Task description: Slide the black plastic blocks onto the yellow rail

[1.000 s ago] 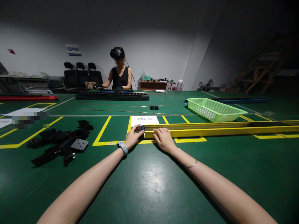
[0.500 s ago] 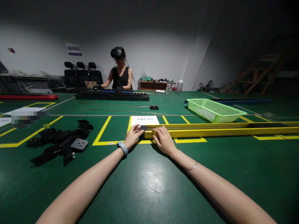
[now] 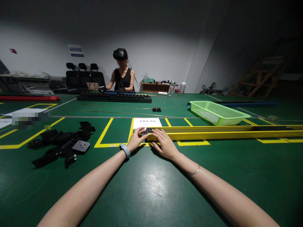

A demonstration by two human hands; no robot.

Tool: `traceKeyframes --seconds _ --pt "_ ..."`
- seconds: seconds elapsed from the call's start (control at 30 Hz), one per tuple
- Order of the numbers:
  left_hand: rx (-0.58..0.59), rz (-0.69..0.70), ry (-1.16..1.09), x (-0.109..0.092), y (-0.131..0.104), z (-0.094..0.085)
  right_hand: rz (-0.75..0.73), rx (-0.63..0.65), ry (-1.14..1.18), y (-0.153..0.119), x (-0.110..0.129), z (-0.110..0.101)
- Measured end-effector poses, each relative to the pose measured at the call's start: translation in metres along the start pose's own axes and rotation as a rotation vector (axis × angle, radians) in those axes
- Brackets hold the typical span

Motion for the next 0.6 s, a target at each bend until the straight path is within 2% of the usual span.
traceKeyframes --seconds 0.17,0.37,0.6 --pt "0.054 -0.003 -0.013 -0.0031 -0.0017 0.0057 -0.011 0.026 0.001 -0.0004 0.0023 0.0016" --pt "0.059 -0.032 -0.009 -0.0029 -0.0024 0.0060 -0.010 0.036 0.023 -0.0004 0.0018 0.0025" --pt "0.083 -0.003 0.013 -0.0034 -0.0025 0.0065 -0.013 0.042 0.032 -0.0009 0.0034 -0.0002"
Point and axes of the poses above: each hand's wrist, its own y-axis towards the middle knuckle, its own z-axis out of the palm, x = y × z, the point moved 8 cm from there along y, towards the middle knuckle, and after that the axes turned 13 degrees about z, right-handed, at the moved point
